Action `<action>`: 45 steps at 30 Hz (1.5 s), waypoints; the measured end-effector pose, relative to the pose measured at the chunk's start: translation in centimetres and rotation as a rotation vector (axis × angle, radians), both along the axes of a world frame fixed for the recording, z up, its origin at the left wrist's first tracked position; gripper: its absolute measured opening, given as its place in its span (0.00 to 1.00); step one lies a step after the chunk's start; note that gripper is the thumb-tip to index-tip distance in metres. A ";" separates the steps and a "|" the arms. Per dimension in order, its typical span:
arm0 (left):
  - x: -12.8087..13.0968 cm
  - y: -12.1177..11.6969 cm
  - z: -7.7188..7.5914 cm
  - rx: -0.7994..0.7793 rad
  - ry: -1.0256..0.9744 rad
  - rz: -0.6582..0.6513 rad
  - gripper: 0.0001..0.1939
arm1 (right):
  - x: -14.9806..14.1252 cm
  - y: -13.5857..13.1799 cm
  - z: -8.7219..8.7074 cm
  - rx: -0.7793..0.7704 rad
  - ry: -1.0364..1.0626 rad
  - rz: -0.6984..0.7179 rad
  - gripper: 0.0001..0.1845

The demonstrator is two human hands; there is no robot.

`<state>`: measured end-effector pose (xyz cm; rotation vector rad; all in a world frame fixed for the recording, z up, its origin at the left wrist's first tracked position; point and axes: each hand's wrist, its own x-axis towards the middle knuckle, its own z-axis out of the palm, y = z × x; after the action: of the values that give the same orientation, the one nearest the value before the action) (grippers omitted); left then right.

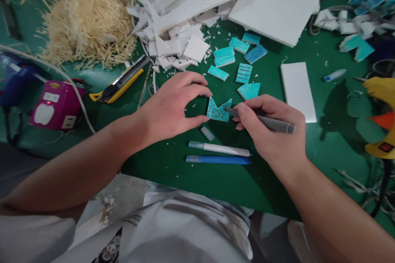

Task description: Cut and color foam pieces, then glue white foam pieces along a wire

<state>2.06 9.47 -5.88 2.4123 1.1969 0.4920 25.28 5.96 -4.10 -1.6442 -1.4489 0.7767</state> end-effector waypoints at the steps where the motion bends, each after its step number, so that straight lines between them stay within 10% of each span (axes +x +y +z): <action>1: 0.0 0.0 0.0 -0.001 -0.001 0.000 0.17 | 0.0 0.0 0.0 0.002 0.000 0.000 0.07; 45: -0.2 0.0 -0.3 0.039 -0.004 -0.010 0.18 | 0.9 -0.3 -0.8 0.051 -0.005 0.014 0.09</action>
<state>1.86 9.49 -6.23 2.4480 1.1828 0.5220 26.14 5.64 -4.90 -1.5998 -1.4736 0.7384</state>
